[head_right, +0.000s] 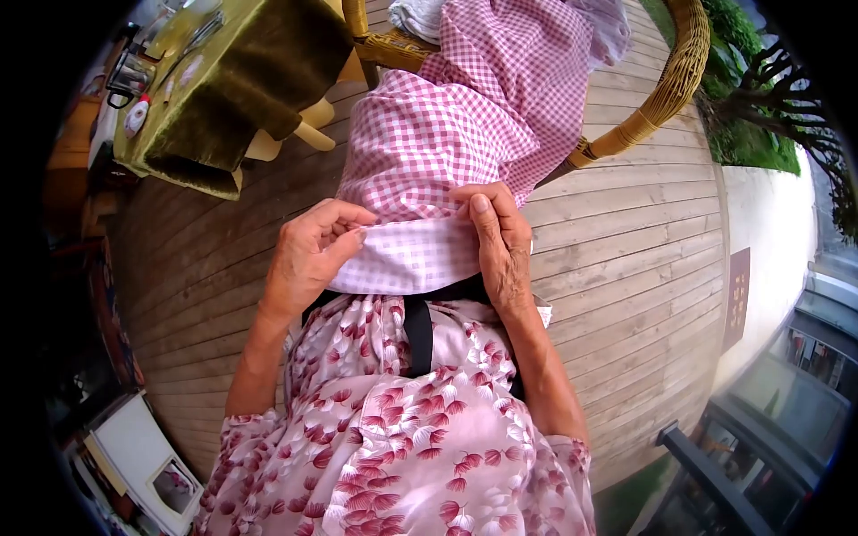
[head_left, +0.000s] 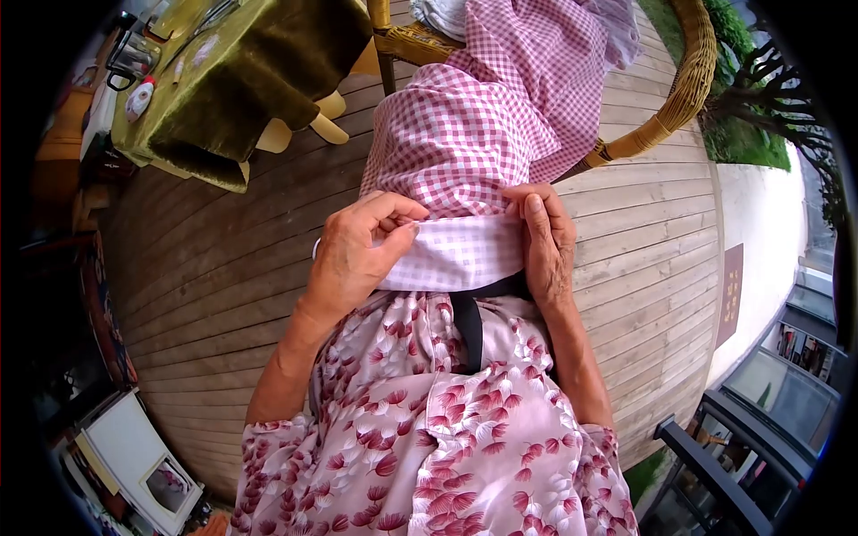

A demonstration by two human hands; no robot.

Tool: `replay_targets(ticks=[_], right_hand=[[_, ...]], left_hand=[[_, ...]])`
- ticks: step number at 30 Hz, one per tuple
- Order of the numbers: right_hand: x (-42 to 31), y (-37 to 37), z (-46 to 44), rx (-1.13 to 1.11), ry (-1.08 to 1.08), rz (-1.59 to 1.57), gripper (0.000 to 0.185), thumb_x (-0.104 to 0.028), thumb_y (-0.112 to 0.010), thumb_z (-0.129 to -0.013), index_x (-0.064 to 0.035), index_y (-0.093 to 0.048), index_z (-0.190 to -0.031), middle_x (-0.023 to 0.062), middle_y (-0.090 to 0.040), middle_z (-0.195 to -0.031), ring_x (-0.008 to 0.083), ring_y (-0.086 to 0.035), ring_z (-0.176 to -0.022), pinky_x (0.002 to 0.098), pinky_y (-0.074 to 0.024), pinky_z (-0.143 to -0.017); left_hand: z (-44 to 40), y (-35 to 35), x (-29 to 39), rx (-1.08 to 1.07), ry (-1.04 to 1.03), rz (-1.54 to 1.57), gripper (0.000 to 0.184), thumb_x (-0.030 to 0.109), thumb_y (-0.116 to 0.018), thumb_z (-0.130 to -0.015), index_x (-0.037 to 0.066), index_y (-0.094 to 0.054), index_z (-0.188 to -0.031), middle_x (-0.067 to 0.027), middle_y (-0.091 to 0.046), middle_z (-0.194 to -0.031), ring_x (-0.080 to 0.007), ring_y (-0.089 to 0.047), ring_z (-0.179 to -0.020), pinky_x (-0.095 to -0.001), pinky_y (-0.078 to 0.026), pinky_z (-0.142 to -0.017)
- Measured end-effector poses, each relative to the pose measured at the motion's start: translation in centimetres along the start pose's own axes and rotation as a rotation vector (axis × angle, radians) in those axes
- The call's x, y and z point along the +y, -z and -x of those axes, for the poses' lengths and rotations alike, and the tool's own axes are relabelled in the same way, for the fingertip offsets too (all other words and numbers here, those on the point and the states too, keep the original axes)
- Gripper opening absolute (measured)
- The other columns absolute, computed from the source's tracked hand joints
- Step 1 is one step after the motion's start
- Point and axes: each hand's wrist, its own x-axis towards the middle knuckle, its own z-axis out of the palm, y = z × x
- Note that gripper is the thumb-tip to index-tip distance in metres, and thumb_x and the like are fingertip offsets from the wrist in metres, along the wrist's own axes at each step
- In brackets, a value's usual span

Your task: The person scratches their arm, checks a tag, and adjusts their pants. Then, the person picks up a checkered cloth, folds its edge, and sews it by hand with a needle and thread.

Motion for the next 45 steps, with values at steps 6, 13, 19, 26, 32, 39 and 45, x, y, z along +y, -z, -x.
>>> replay_targets(ticks=[6,13,19,26,32,39,45], right_hand=[[0.6,1.3,0.7,0.081,-0.153,-0.183,0.026,-0.022,-0.051,-0.104,-0.0026,-0.067,-0.103,-0.0035,-0.051,-0.082,0.0051,-0.046,-0.08,0.0198,-0.0376,-0.075],[-1.4,1.3,0.7,0.039,-0.041,-0.035,0.013,-0.011,-0.062,-0.097,-0.0012,-0.07,-0.101,-0.002,-0.056,-0.079,0.0083,-0.05,-0.077,0.0229,-0.0398,-0.071],[-2.2,0.3,0.3,-0.109,0.095,0.261,0.012,-0.008,-0.067,-0.089,-0.0084,-0.073,-0.1,0.0039,-0.055,-0.074,0.0163,-0.052,-0.071,0.0294,-0.0402,-0.067],[-2.2,0.0,0.2,-0.2,0.215,0.449,0.012,-0.015,-0.07,-0.086,-0.0108,-0.072,-0.097,0.004,-0.05,-0.071,0.0202,-0.05,-0.069,0.0342,-0.0336,-0.068],[-2.0,-0.1,0.4,-0.191,0.184,0.405,0.009,-0.015,-0.071,-0.085,-0.0088,-0.07,-0.091,0.0038,-0.053,-0.073,0.0202,-0.052,-0.072,0.0341,-0.0349,-0.07],[-1.3,-0.2,0.6,-0.174,0.2,0.376,0.01,-0.011,-0.07,-0.087,-0.0069,-0.067,-0.095,0.0049,-0.06,-0.082,0.0195,-0.056,-0.073,0.0331,-0.0403,-0.073],[-3.1,0.3,1.1,0.06,-0.069,-0.092,0.013,-0.006,-0.052,-0.101,-0.0011,-0.056,-0.113,0.0053,-0.062,-0.093,0.0103,-0.058,-0.084,0.0243,-0.049,-0.077]], left_hand=[[-0.2,-1.0,0.1,-0.102,0.091,0.041,0.015,0.012,-0.075,-0.084,0.002,-0.074,-0.094,-0.002,-0.064,-0.084,-0.008,-0.057,-0.072,-0.0234,-0.046,-0.065],[-0.7,-2.9,0.2,-0.068,0.081,0.037,0.017,0.016,-0.077,-0.083,0.003,-0.075,-0.093,-0.0006,-0.061,-0.08,-0.0076,-0.055,-0.07,-0.025,-0.042,-0.061],[-0.7,-3.1,1.2,0.002,-0.031,-0.096,0.014,0.011,-0.077,-0.08,0.006,-0.076,-0.094,-0.0026,-0.059,-0.076,-0.0114,-0.055,-0.067,-0.0274,-0.041,-0.058],[-0.3,-3.3,1.8,0.05,-0.178,-0.161,0.017,0.007,-0.076,-0.078,0.007,-0.075,-0.094,-0.0063,-0.06,-0.077,-0.0169,-0.058,-0.067,-0.0312,-0.045,-0.061],[-0.1,-3.1,2.4,0.011,-0.047,-0.136,0.015,0.005,-0.075,-0.08,0.003,-0.075,-0.096,-0.0034,-0.064,-0.079,-0.0096,-0.059,-0.072,-0.0251,-0.045,-0.064],[0.0,-3.1,1.3,-0.087,0.171,0.209,0.02,0.011,-0.073,-0.085,-0.003,-0.073,-0.099,-0.0058,-0.072,-0.086,-0.0074,-0.063,-0.077,-0.021,-0.048,-0.07],[0.4,-3.3,0.7,-0.019,0.272,0.32,0.02,0.011,-0.071,-0.086,-0.002,-0.073,-0.102,-0.0071,-0.074,-0.09,-0.0071,-0.065,-0.08,-0.0213,-0.051,-0.073]])
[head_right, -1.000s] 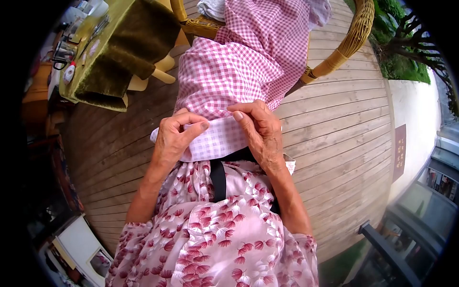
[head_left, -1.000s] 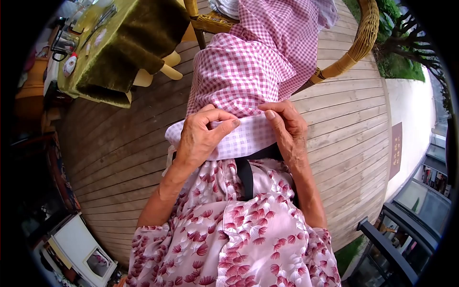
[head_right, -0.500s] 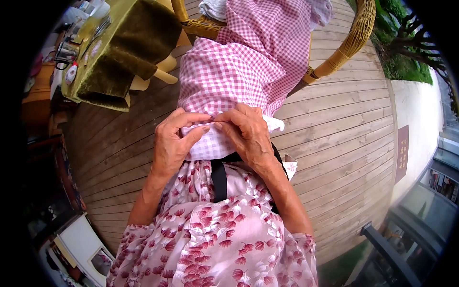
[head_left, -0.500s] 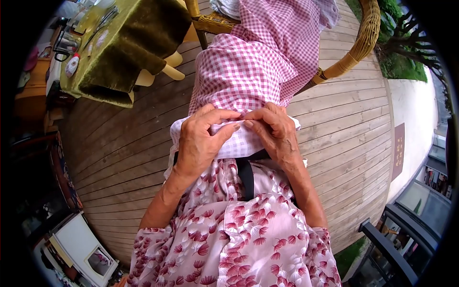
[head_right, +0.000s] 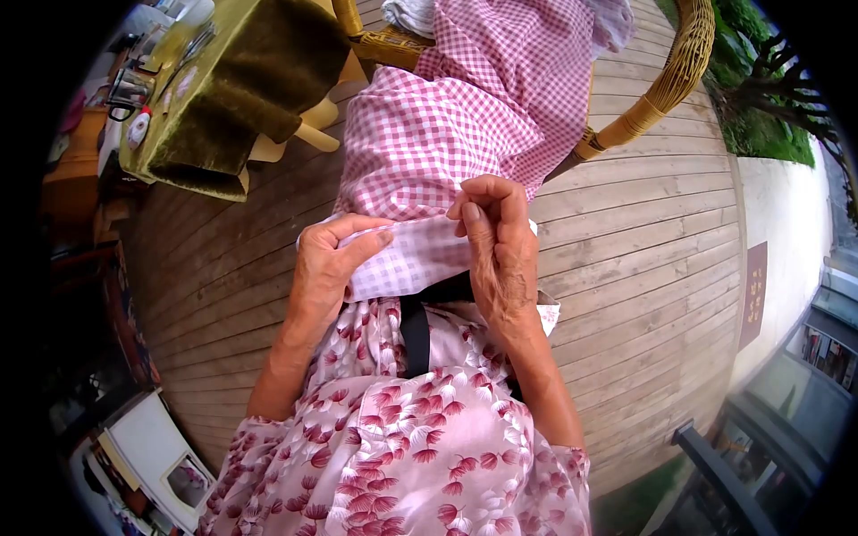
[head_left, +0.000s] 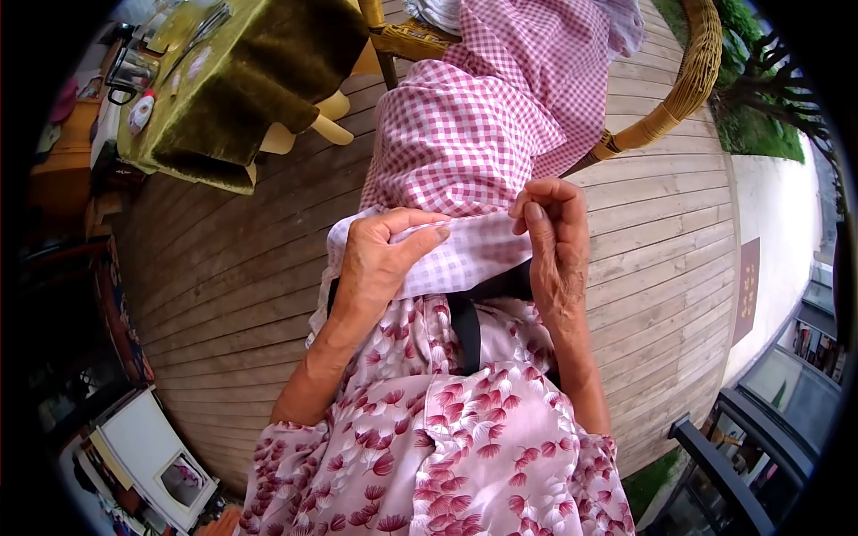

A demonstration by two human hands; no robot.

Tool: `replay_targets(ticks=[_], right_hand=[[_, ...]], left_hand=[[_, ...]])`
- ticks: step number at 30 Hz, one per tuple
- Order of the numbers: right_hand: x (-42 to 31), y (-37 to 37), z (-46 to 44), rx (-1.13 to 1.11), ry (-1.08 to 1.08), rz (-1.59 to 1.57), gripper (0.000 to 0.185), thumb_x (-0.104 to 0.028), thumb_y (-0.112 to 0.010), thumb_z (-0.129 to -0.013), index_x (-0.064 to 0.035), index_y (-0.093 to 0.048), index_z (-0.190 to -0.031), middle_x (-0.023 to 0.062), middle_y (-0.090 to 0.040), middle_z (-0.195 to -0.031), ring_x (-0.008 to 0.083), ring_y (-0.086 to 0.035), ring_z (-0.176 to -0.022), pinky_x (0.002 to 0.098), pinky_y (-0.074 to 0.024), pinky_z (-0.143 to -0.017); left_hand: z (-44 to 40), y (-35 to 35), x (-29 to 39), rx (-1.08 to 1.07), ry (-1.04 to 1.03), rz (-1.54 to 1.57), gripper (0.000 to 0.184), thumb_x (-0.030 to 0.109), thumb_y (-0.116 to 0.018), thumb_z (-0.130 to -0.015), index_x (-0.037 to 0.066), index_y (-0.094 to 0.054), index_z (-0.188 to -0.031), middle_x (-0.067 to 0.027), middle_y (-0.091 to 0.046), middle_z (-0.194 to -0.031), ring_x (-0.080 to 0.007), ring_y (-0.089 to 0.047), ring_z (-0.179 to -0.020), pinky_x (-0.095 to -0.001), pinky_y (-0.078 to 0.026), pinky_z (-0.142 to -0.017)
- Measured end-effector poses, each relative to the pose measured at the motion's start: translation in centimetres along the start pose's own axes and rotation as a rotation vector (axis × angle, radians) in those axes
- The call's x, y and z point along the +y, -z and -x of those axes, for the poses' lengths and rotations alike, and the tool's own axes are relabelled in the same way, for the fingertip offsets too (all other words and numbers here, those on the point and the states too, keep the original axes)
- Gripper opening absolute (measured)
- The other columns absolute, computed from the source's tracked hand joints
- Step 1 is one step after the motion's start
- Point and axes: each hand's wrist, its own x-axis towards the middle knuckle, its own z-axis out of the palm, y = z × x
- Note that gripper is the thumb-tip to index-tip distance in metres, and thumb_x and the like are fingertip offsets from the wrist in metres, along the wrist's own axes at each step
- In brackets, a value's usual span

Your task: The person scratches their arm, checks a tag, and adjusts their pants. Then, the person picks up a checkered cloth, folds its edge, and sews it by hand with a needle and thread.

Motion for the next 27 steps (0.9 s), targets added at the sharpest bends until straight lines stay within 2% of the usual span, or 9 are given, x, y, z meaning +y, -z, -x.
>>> replay_targets(ticks=[2,4,7,9,12,16,25,27], right_hand=[[-0.8,0.1,0.4,-0.008,-0.017,-0.121,0.012,-0.005,-0.052,-0.101,-0.0001,-0.056,-0.111,0.005,-0.062,-0.093,0.01,-0.059,-0.085,0.0234,-0.0488,-0.077],[-1.1,0.1,0.9,-0.135,-0.104,-0.263,0.009,-0.003,-0.052,-0.101,0.0022,-0.057,-0.106,0.0039,-0.061,-0.091,0.0083,-0.057,-0.082,0.0221,-0.0483,-0.076],[0.2,-0.8,1.8,-0.19,-0.141,-0.083,0.005,-0.003,-0.06,-0.096,0.0015,-0.062,-0.096,0.0018,-0.061,-0.089,0.0077,-0.058,-0.081,0.0221,-0.0491,-0.077],[0.2,-1.5,2.3,-0.186,-0.221,-0.102,0.005,-0.003,-0.063,-0.094,0.0015,-0.064,-0.096,0.0025,-0.062,-0.088,0.0084,-0.06,-0.08,0.0224,-0.0499,-0.073],[0.6,-2.1,2.3,-0.2,-0.087,0.023,0.008,-0.002,-0.063,-0.093,0.0014,-0.066,-0.099,0.0054,-0.063,-0.087,0.0106,-0.06,-0.072,0.0236,-0.0509,-0.066],[0.6,-2.0,2.2,-0.23,-0.088,0.078,0.01,-0.002,-0.063,-0.093,0.0018,-0.066,-0.101,0.0056,-0.063,-0.087,0.0105,-0.061,-0.074,0.023,-0.0516,-0.068],[-0.2,-1.8,2.1,-0.166,-0.258,-0.2,0.003,0.0,-0.062,-0.093,0.0021,-0.064,-0.095,0.0038,-0.063,-0.091,0.0096,-0.06,-0.079,0.0213,-0.0493,-0.072],[0.4,-1.9,1.8,-0.163,0.048,0.0,0.003,-0.002,-0.064,-0.093,0.0011,-0.064,-0.093,0.0022,-0.062,-0.088,0.007,-0.057,-0.08,0.0205,-0.0464,-0.072]], left_hand=[[0.0,0.0,0.1,0.019,-0.031,0.032,0.019,0.008,-0.07,-0.087,-0.005,-0.073,-0.1,-0.0069,-0.071,-0.09,-0.008,-0.064,-0.078,-0.0208,-0.05,-0.071],[0.1,0.0,0.0,0.016,-0.027,0.051,0.019,0.008,-0.07,-0.087,-0.005,-0.072,-0.101,-0.0072,-0.071,-0.09,-0.0081,-0.065,-0.079,-0.0209,-0.051,-0.072],[0.2,0.0,-0.1,0.012,-0.012,0.071,0.02,0.008,-0.07,-0.087,-0.005,-0.072,-0.101,-0.0077,-0.072,-0.091,-0.0085,-0.066,-0.08,-0.0212,-0.052,-0.073],[0.3,0.1,-0.3,0.013,0.0,0.071,0.02,0.008,-0.07,-0.087,-0.006,-0.072,-0.102,-0.0079,-0.072,-0.091,-0.0088,-0.066,-0.08,-0.0215,-0.053,-0.074],[0.2,0.1,-1.0,-0.004,0.036,0.203,0.019,0.007,-0.07,-0.088,-0.006,-0.071,-0.102,-0.0086,-0.072,-0.092,-0.0091,-0.066,-0.08,-0.0219,-0.053,-0.074],[0.3,-0.1,-1.0,0.007,0.051,0.233,0.019,0.006,-0.069,-0.088,-0.006,-0.071,-0.101,-0.0089,-0.072,-0.092,-0.0089,-0.066,-0.08,-0.0215,-0.054,-0.074],[0.3,0.1,-0.7,0.017,0.015,0.238,0.017,0.007,-0.07,-0.087,-0.006,-0.071,-0.099,-0.0077,-0.071,-0.09,-0.0081,-0.065,-0.078,-0.0214,-0.053,-0.073],[0.3,0.1,-0.7,0.021,0.001,0.222,0.017,0.007,-0.07,-0.087,-0.006,-0.071,-0.098,-0.0074,-0.071,-0.09,-0.0081,-0.065,-0.078,-0.0216,-0.053,-0.072]])
